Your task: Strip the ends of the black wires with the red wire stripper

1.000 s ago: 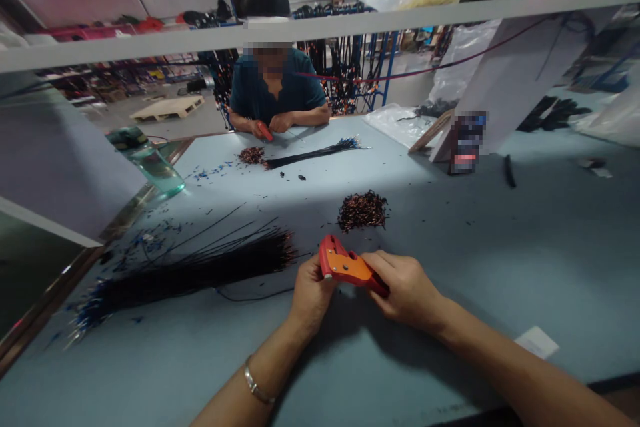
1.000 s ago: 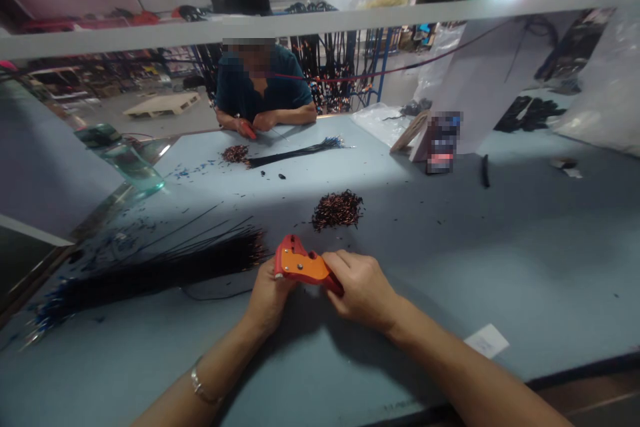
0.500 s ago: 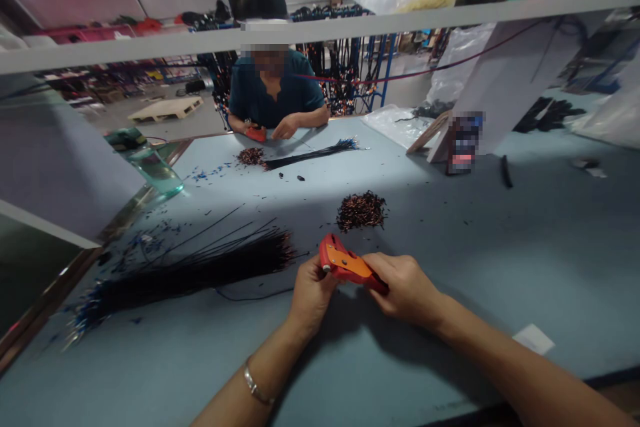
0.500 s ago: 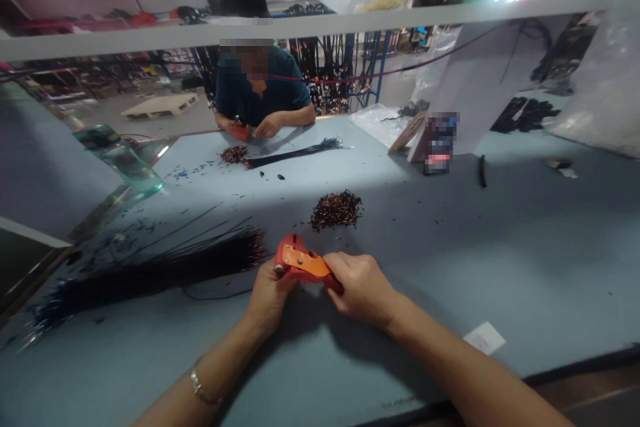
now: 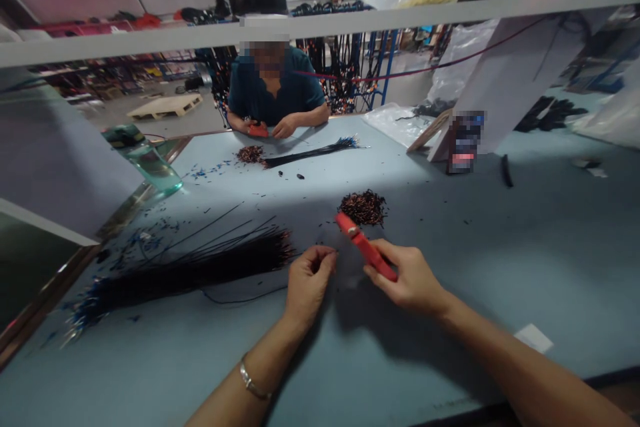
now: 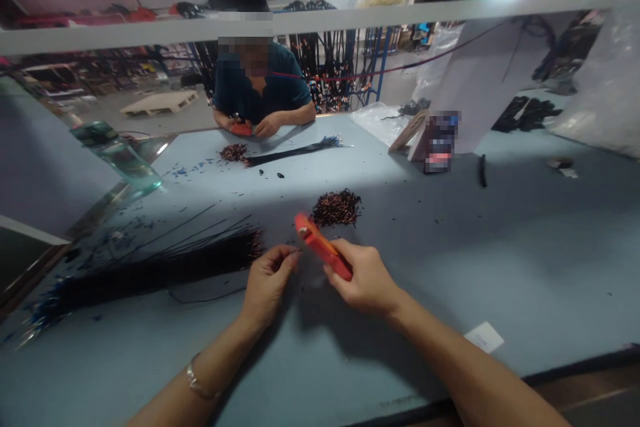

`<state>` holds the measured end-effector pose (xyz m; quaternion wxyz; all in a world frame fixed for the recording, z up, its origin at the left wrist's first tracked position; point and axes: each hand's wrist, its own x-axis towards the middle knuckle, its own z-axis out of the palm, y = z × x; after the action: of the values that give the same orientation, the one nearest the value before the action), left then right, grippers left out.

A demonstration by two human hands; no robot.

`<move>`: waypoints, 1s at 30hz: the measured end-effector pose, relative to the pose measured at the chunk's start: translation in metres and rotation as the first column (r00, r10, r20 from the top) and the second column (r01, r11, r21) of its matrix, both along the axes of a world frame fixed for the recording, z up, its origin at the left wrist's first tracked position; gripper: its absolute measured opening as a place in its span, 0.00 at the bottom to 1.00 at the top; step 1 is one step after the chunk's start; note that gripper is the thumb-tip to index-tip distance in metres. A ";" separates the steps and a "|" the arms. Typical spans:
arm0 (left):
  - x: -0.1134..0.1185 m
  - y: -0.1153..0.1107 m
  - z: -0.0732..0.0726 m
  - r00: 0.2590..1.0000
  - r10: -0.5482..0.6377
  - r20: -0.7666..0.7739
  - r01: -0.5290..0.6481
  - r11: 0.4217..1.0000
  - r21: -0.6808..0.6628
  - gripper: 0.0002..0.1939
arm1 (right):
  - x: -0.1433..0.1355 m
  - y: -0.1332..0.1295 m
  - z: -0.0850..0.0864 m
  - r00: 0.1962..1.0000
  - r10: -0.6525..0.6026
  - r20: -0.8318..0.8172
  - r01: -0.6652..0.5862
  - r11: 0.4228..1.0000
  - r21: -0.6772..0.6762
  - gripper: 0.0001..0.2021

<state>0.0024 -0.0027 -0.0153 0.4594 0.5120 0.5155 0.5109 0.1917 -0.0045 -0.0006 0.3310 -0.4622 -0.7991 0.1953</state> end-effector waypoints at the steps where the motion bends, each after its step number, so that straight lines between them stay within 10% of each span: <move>1: -0.001 0.001 0.000 1.000 0.024 -0.017 -0.024 1.000 0.006 0.10 | 0.002 0.001 0.003 0.997 -0.021 -0.080 0.014 0.996 -0.091 0.06; 6: -0.007 0.004 -0.002 0.981 0.141 -0.131 -0.132 0.988 0.075 0.09 | 0.007 0.007 0.006 0.812 -0.154 -0.563 -0.256 0.773 -0.581 0.13; 12: -0.008 0.006 -0.003 0.971 0.154 -0.181 -0.144 0.987 0.069 0.10 | 0.008 0.009 0.003 0.557 -0.341 -0.758 -0.575 0.500 -0.647 0.16; 18: -0.007 0.006 -0.003 0.962 0.161 -0.222 -0.147 0.986 0.079 0.09 | 0.017 0.009 0.011 0.485 -0.248 -0.839 -0.562 0.647 -0.516 0.25; 24: -0.011 0.009 -0.010 0.953 0.163 -0.255 -0.139 0.984 0.109 0.07 | 0.029 0.009 0.021 0.586 -0.156 -0.795 -0.294 0.873 -0.388 0.23; 30: -0.011 0.005 -0.010 0.946 0.172 -0.273 -0.120 0.973 0.196 0.09 | 0.022 0.011 0.013 0.501 -0.191 -0.844 -0.461 0.767 -0.447 0.24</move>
<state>-0.0082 0.0020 -0.0256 0.2929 0.5801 0.5663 0.5071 0.2138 0.0062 0.0123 0.4893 -0.3160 -0.4511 0.6762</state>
